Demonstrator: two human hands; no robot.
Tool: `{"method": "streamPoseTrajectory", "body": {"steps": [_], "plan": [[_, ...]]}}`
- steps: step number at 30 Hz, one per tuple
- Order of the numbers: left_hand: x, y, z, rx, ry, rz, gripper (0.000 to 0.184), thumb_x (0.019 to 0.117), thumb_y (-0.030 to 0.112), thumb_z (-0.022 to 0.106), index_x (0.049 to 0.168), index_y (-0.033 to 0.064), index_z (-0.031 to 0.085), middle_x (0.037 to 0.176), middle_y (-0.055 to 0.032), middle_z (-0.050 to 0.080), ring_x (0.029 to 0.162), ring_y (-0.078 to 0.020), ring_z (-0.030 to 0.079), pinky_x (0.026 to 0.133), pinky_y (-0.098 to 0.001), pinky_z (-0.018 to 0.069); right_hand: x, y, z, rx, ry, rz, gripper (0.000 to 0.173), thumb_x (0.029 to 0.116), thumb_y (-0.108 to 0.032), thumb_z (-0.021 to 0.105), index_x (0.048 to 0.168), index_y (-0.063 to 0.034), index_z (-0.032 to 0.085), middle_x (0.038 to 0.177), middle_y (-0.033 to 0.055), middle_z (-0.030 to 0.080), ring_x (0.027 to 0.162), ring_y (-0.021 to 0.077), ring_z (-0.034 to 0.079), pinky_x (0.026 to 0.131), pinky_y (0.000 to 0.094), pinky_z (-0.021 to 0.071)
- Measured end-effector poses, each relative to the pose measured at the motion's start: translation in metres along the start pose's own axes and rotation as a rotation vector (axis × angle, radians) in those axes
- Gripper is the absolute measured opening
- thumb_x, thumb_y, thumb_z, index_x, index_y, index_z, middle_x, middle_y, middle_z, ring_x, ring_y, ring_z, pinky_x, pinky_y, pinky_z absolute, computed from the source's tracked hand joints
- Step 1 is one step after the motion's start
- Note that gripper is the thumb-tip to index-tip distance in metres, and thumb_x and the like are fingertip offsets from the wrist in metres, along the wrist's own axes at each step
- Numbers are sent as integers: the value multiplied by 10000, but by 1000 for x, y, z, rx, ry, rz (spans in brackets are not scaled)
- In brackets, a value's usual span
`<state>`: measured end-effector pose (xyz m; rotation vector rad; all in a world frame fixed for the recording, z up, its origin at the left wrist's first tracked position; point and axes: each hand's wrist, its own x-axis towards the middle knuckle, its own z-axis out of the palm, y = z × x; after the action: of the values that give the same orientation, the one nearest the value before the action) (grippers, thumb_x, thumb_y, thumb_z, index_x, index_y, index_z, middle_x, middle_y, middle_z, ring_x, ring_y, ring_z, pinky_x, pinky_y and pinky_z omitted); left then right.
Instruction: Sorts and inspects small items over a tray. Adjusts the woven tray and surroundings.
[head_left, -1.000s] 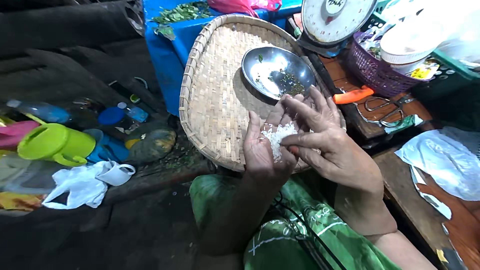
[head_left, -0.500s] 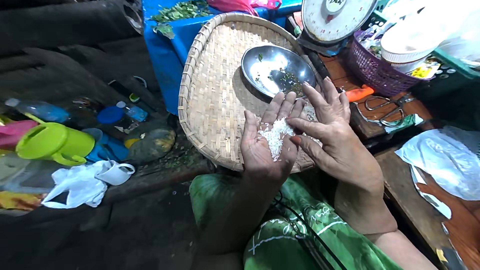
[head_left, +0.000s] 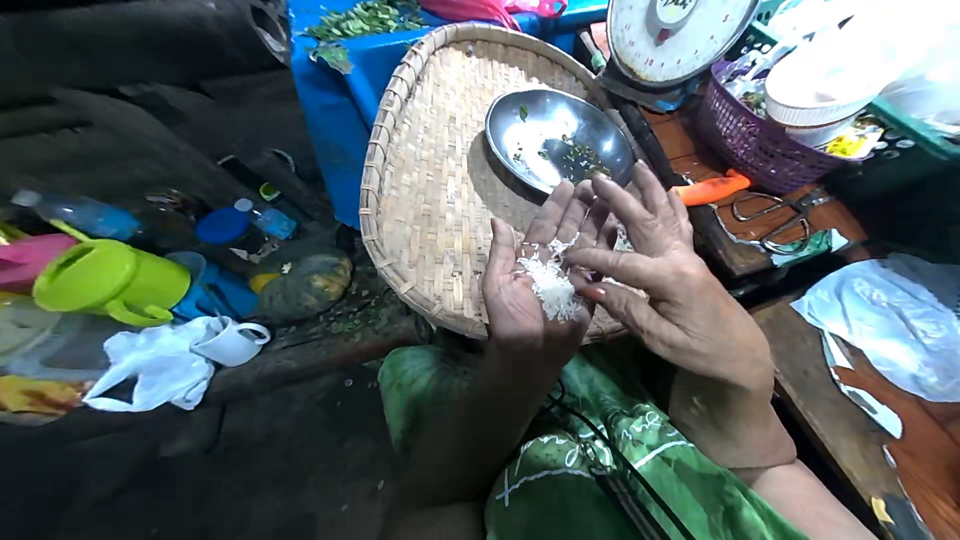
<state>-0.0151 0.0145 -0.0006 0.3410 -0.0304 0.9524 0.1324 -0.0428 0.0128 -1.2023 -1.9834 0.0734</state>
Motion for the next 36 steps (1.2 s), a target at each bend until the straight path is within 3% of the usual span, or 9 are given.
{"method": "streamPoseTrajectory", "body": {"steps": [4, 6, 11, 16, 19, 23, 28, 32, 36], "plan": [[1, 0, 1, -30, -12, -26, 844, 1006, 601, -40, 1504, 71, 389, 1520, -112, 469, 1447, -226, 404, 1199, -391, 317, 3, 6, 6, -79, 27, 51, 383, 1036, -397, 508, 1291, -221, 732, 1605, 229, 381, 1535, 503, 162, 1165, 775, 38], [-1, 0, 1, -28, 6, -34, 833, 1014, 612, -6, 1487, 84, 432, 1496, -94, 505, 1433, -200, 427, 1182, -378, 346, 3, 7, 10, -79, 5, 50, 386, 1043, -397, 492, 1303, -237, 727, 1615, 225, 367, 1537, 506, 150, 1158, 786, 23], [-2, 1, 1, -3, -42, -41, 771, 1020, 610, 61, 1477, 129, 453, 1441, -46, 537, 1338, -146, 503, 1086, -337, 439, 2, 4, 4, 73, -54, -3, 333, 1040, -326, 498, 1196, -233, 778, 1638, 193, 341, 1550, 492, 100, 1153, 790, 18], [-2, 0, 2, -18, 15, -23, 795, 1019, 599, 16, 1455, 99, 453, 1449, -73, 532, 1383, -194, 473, 1151, -381, 380, -1, 5, -6, 193, -72, -95, 296, 1027, -304, 526, 1055, -217, 808, 1604, 194, 400, 1548, 488, 119, 1178, 762, 41], [-4, 2, 4, 9, 51, -42, 749, 1025, 585, 33, 1399, 157, 521, 1362, -22, 602, 1294, -135, 549, 1056, -347, 474, -1, 4, -3, 253, -176, -146, 302, 1013, -249, 522, 1057, -249, 820, 1635, 157, 365, 1559, 476, 54, 1172, 766, 7], [-3, 2, -1, 4, -18, -38, 742, 1030, 578, 67, 1426, 133, 508, 1386, -49, 589, 1303, -158, 547, 1056, -356, 476, 0, 4, 4, 160, -128, -107, 295, 1007, -242, 529, 1036, -255, 822, 1630, 145, 380, 1553, 492, 71, 1156, 785, -10], [-1, -1, 4, -16, 22, -19, 802, 1025, 601, 32, 1480, 84, 443, 1477, -83, 520, 1407, -194, 455, 1149, -378, 386, 1, 7, 1, 48, -26, -13, 303, 1023, -292, 518, 1100, -236, 806, 1621, 200, 370, 1540, 521, 96, 1149, 794, 14], [1, -1, 3, -26, 5, -19, 860, 1011, 601, -29, 1491, 30, 398, 1506, -143, 486, 1435, -261, 427, 1195, -398, 327, 1, 5, -5, 65, 69, 35, 316, 1023, -261, 512, 1168, -195, 785, 1608, 213, 383, 1551, 465, 140, 1195, 725, 43], [-1, 0, 3, 7, 20, -54, 843, 1006, 628, -7, 1454, 90, 464, 1423, -72, 564, 1343, -182, 522, 1109, -355, 432, 2, -3, 5, 40, 63, -2, 315, 1032, -317, 520, 1195, -224, 773, 1616, 240, 353, 1538, 511, 120, 1170, 763, 39]]}}
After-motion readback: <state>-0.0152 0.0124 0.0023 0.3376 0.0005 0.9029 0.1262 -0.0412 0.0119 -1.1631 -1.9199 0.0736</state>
